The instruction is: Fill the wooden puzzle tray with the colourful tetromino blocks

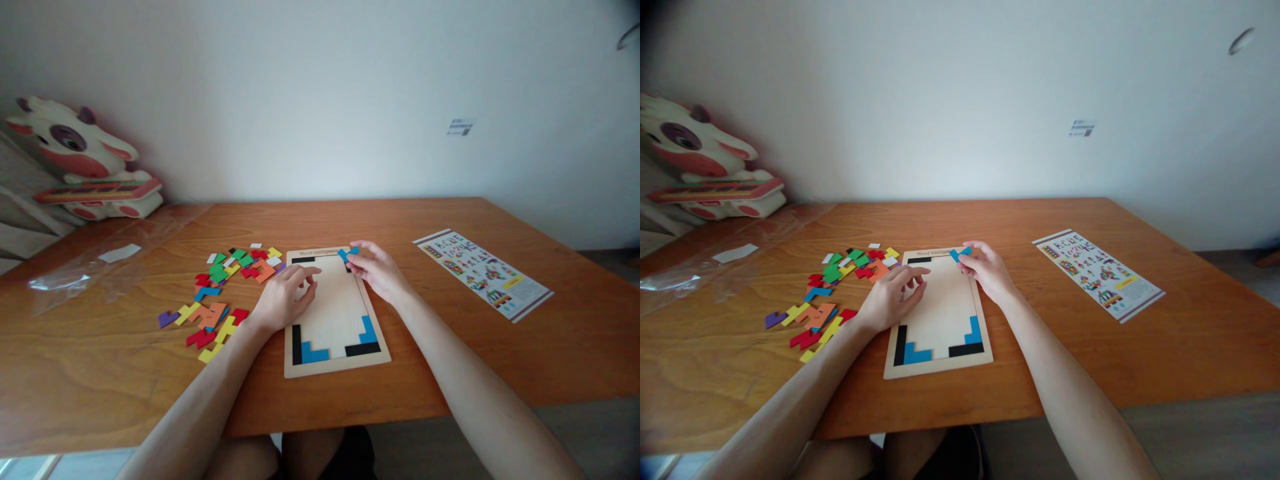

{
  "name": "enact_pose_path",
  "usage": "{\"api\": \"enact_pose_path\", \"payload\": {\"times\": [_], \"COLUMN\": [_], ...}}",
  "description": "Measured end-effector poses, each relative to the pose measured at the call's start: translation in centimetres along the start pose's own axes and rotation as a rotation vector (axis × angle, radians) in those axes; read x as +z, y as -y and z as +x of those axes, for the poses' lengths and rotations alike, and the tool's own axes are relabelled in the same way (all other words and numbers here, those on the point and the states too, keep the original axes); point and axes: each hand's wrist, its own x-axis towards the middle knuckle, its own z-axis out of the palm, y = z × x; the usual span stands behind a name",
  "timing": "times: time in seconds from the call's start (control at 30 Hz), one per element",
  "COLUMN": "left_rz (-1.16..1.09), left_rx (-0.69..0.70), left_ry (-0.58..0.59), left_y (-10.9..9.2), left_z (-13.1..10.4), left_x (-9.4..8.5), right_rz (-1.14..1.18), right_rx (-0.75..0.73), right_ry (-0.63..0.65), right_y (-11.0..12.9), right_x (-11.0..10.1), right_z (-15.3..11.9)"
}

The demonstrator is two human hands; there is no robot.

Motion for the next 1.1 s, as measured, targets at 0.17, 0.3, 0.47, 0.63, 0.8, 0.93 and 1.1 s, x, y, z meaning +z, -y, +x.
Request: {"api": "enact_pose_path", "payload": {"times": [0.17, 0.3, 0.47, 0.63, 0.8, 0.93, 1.1], "left_rz": [0.018, 0.037, 0.022, -0.019, -0.074, -0.239, -0.390], "left_rx": [0.012, -0.001, 0.035, 0.137, -0.065, -0.237, -0.334], "left_ry": [-0.013, -0.019, -0.080, -0.090, -0.141, -0.126, -0.108], "left_y": [0.2, 0.5, 0.6, 0.5, 0.1, -0.2, -0.7], "left_z": [0.0, -0.1, -0.1, 0.1, 0.2, 0.1, 0.1], "left_x": [0.0, 0.1, 0.5, 0.4, 0.4, 1.0, 1.2], "right_rz": [-0.068, -0.125, -0.268, -0.310, -0.364, -0.417, -0.375], "right_rx": [0.005, 0.012, 0.085, 0.091, -0.098, -0.198, -0.263], "right_ry": [0.082, 0.141, 0.292, 0.384, 0.418, 0.370, 0.346], "right_y": [0.0, -0.1, -0.4, -0.5, -0.5, -0.8, -0.8], "right_x": [0.4, 0.5, 0.5, 1.2, 1.1, 0.8, 0.9], "right_z": [-0.3, -0.5, -0.9, -1.5, -1.2, -0.8, -0.7]}}
